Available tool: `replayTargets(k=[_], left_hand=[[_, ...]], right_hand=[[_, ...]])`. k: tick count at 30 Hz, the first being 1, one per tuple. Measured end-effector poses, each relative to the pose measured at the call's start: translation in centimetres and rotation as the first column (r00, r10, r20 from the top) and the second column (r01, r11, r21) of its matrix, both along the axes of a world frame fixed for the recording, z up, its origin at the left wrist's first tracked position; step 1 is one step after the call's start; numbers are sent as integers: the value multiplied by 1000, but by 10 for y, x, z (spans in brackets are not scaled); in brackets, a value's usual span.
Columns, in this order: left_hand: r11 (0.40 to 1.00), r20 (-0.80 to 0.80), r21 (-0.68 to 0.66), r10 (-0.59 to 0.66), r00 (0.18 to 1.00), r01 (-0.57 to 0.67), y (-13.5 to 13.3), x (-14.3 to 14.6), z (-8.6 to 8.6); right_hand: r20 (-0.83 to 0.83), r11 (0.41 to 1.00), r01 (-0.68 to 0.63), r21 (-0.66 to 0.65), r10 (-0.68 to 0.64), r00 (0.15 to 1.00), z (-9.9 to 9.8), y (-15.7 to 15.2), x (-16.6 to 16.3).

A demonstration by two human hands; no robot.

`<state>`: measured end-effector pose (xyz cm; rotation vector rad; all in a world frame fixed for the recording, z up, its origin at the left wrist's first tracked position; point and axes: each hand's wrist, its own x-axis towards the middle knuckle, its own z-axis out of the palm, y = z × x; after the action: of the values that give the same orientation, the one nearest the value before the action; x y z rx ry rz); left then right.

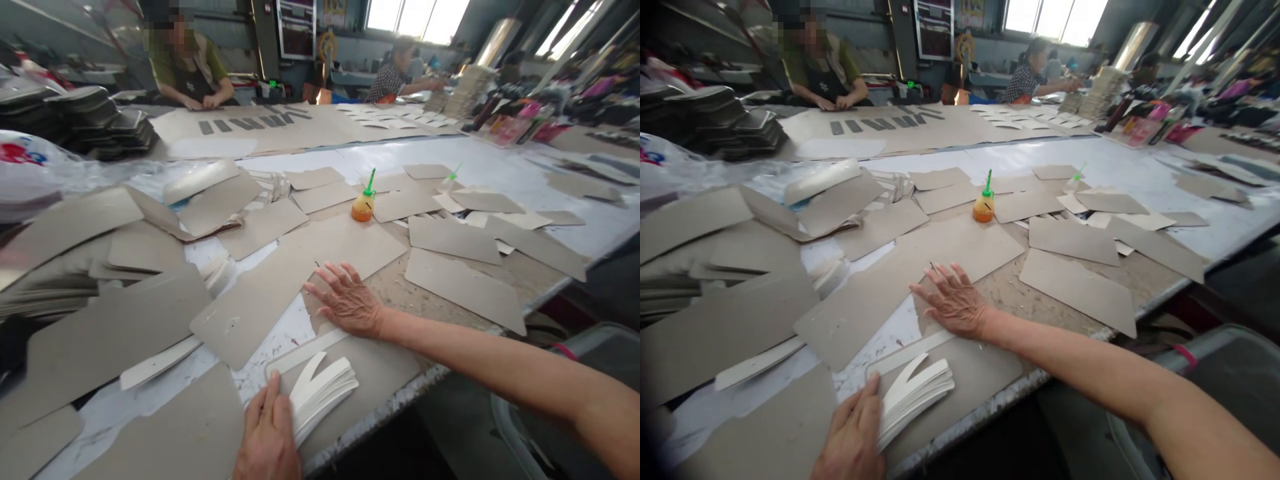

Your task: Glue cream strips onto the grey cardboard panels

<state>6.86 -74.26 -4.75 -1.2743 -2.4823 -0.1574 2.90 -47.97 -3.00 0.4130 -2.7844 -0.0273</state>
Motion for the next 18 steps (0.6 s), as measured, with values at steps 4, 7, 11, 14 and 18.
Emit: replayTargets(k=[4, 7, 11, 14, 18], left_hand=[[998, 70, 12, 64, 996, -65, 3, 5, 4], [992, 129, 10, 126, 984, -128, 7, 8, 7], [989, 136, -3, 147, 980, -148, 11, 9, 12], [987, 118, 54, 143, 983, -150, 10, 7, 16], [959, 181, 211, 154, 971, -191, 7, 0, 21]], right_hand=[[0, 999, -41, -34, 41, 999, 6, -20, -4], [23, 991, -126, -55, 127, 992, 3, -39, -9], [-20, 984, -174, -50, 173, 985, 1, -41, -7], [-27, 994, -26, -108, 23, 999, 6, -24, 11], [122, 947, 291, -138, -276, 953, 14, 15, 41]])
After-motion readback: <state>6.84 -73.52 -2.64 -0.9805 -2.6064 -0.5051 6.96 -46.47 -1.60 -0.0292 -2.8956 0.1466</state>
